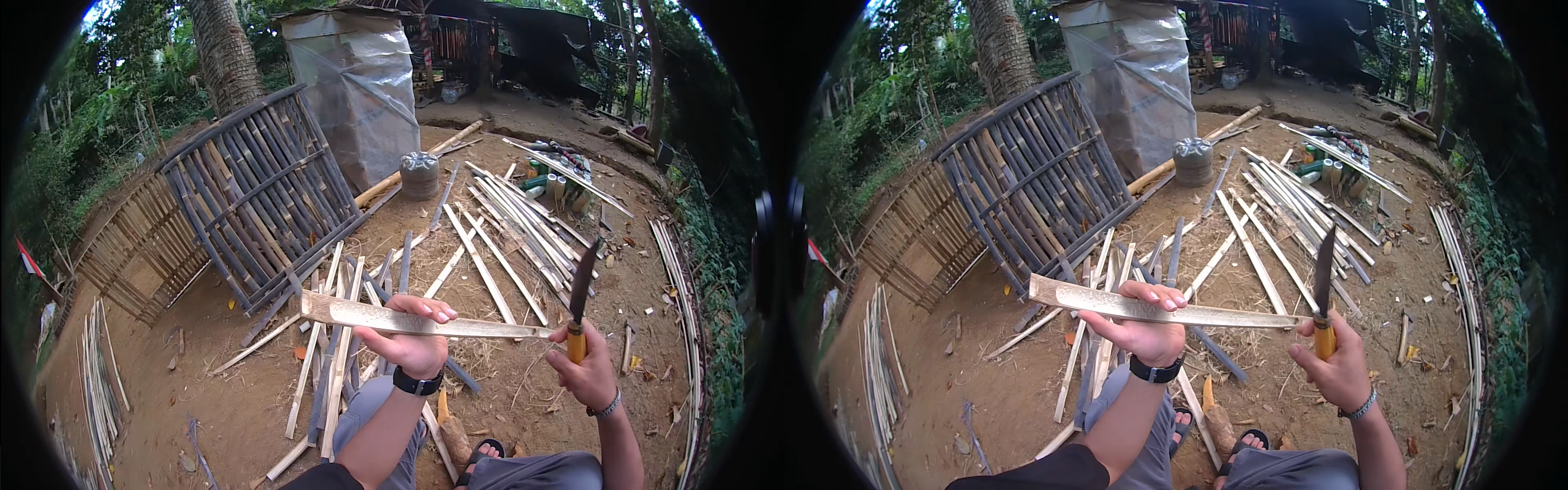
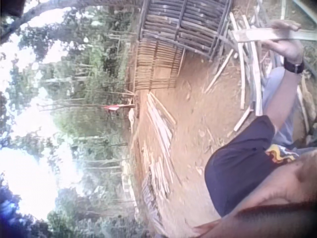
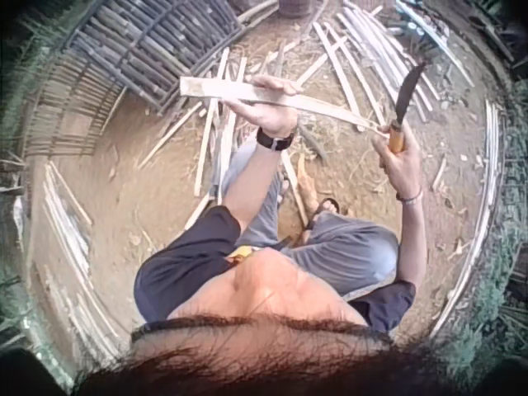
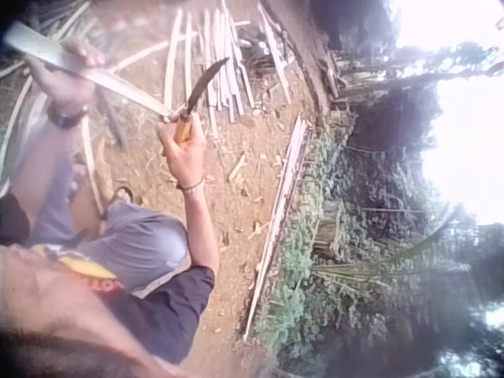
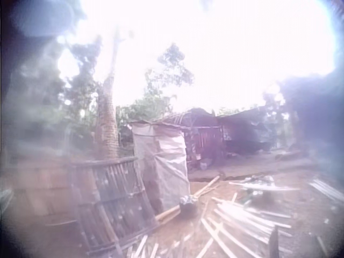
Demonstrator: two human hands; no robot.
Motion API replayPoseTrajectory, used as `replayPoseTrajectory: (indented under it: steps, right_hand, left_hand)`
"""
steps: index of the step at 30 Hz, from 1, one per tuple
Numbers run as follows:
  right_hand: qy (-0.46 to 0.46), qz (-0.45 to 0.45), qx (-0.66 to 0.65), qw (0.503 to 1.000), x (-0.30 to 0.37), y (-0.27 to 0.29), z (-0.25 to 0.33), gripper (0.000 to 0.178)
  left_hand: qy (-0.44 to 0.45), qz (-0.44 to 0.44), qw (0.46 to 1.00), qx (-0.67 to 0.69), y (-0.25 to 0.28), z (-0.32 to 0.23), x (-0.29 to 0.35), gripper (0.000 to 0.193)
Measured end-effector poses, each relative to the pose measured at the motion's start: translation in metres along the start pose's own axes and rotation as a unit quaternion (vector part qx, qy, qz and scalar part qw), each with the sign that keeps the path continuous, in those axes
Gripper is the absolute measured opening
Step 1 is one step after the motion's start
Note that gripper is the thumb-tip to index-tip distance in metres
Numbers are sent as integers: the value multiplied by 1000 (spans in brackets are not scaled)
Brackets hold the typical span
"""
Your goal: The person uses a knife to shave and smooth the surface of a long bamboo strip while sitting on the ground, handling the tool and the strip with both hands.
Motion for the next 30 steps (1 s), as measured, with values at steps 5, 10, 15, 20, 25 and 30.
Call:
replayPoseTrajectory:
  steps: [5, 10, 15, 20, 25, 30]
  right_hand:
    - [-123, 46, -209, 969, -23, -66, -16, 27]
    - [-254, 60, -209, 942, -13, -69, -72, 36]
    - [-303, 77, -289, 905, -26, -85, -95, 48]
    - [-259, 85, -321, 907, -40, -92, -93, 48]
    - [-197, 78, -353, 912, -52, -98, -96, 43]
    - [-196, 85, -296, 931, -44, -92, -88, 34]
  left_hand:
    - [-32, 9, 999, -29, 12, -7, 1, 86]
    - [-59, 127, 988, -71, 0, 0, 21, 91]
    - [-87, 223, 961, -138, -6, -5, 41, 90]
    - [-121, 278, 939, -162, -17, 1, 57, 91]
    - [-142, 363, 906, -163, -25, 0, 70, 88]
    - [-146, 550, 790, -227, -26, -6, 102, 76]
Point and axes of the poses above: each hand's wrist, its own x-axis away from the middle knuckle, its own y-axis out of the back of the hand, z = x × y, the point moved 4 cm from there along -x, towards the middle knuckle, and after that the axes turned 1 degree about -y, right-handed, at the moved point
